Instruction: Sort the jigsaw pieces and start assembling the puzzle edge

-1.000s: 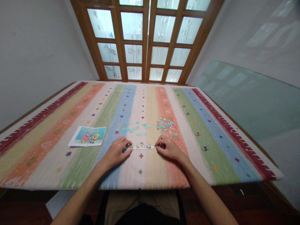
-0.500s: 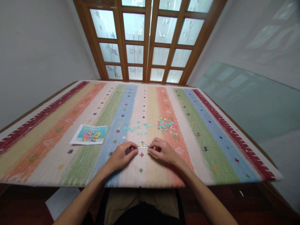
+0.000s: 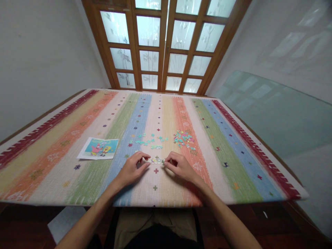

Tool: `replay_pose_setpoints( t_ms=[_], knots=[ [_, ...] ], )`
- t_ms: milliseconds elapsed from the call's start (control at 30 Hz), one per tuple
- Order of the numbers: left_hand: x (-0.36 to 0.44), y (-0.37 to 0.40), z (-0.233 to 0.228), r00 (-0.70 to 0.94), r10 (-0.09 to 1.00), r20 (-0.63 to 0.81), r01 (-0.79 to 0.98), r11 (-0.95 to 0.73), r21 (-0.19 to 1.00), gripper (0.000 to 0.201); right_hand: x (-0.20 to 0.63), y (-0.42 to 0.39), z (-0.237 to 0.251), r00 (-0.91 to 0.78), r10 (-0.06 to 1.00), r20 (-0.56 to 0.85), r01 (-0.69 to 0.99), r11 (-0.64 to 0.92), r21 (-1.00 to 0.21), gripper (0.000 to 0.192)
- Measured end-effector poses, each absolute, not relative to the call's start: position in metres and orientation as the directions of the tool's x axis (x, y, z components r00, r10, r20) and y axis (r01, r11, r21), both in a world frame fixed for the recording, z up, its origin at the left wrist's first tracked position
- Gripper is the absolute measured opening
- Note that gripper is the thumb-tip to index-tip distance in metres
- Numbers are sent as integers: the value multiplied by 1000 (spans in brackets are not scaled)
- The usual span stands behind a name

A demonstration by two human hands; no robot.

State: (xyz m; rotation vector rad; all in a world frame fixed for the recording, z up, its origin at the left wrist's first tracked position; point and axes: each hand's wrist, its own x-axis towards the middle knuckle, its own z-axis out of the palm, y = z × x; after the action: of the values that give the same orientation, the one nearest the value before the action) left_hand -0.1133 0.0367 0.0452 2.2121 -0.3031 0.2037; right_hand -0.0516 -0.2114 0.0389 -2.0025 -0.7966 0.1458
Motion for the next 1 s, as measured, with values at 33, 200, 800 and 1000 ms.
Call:
replay_pose_setpoints(
  t_ms=[33, 200, 800, 1000],
  knots=[
    [-113, 45, 44, 952, -137, 275, -299, -619, 726, 20, -49, -216, 39, 800, 567, 197, 464, -376, -803, 10],
    [-115, 77, 36, 939, -182, 293, -329, -725, 605, 25, -39, -237, 35, 847, 505, 167, 454, -522, -722, 12],
    [-107, 81, 30, 950, -208, 233, -310, -729, 610, 14, -37, -253, 32, 825, 537, 173, 525, -617, -586, 7],
    [-108, 68, 31, 944, -219, 247, -328, -706, 628, 11, -36, -255, 31, 806, 567, 170, 553, -617, -561, 10]
  ],
)
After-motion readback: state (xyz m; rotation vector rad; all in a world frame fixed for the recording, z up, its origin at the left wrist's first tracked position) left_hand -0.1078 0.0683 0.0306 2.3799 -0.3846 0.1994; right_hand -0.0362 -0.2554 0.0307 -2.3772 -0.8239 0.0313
